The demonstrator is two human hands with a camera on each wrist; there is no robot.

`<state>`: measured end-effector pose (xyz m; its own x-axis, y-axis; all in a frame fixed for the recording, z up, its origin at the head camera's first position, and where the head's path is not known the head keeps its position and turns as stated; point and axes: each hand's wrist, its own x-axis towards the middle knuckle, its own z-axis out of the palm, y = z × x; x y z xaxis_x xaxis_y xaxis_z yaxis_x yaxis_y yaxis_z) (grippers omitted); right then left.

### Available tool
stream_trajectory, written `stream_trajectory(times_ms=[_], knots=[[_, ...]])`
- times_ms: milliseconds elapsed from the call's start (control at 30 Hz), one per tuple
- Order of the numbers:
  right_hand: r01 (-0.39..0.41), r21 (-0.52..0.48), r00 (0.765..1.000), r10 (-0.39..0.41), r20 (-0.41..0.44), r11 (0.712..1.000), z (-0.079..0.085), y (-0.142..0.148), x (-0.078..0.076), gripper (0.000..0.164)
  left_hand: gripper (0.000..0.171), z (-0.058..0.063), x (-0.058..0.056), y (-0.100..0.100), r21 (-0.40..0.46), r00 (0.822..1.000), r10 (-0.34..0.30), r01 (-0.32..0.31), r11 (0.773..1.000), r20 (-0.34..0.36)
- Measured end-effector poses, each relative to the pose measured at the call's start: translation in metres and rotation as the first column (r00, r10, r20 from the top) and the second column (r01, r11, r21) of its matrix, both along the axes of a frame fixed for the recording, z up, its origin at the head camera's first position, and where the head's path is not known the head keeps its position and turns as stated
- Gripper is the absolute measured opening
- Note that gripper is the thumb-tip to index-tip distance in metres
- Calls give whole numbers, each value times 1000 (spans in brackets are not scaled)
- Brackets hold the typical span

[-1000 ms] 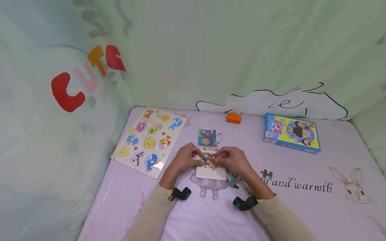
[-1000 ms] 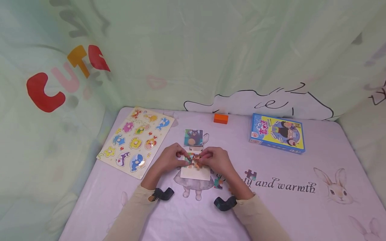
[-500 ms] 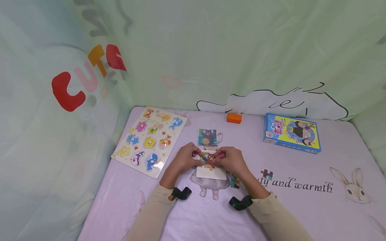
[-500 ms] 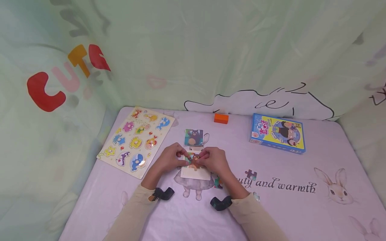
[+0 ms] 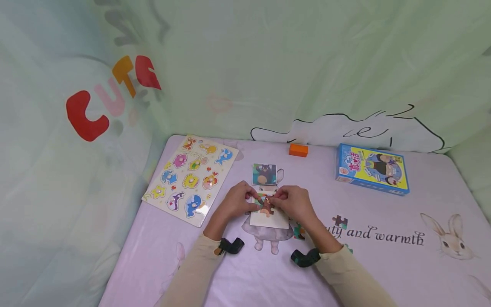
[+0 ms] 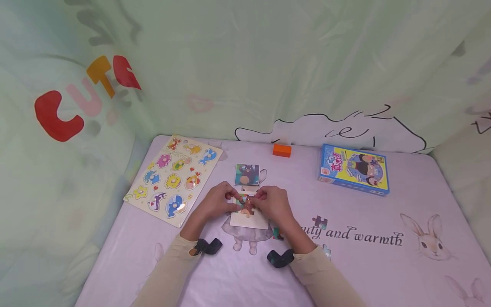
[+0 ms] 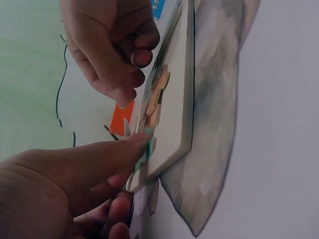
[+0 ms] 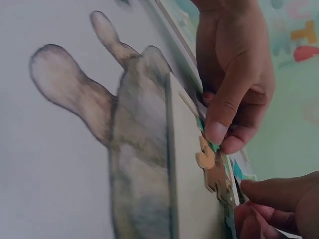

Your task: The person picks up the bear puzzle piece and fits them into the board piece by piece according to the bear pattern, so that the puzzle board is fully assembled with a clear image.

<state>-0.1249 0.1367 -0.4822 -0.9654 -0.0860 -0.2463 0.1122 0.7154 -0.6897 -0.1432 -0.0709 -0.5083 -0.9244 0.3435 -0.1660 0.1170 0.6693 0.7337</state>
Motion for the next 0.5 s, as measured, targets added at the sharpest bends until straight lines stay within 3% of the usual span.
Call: stream_trajectory(times_ms=[300,500], knots=[[-114,44,992,111,61,993,3,8,-10,22,26,4,9,17,-58,995,84,-88,994,-58],[-135,52,989,131,67,990,2,8,-12,22,26,6,12,22,-63,989,124,-130,990,-85]])
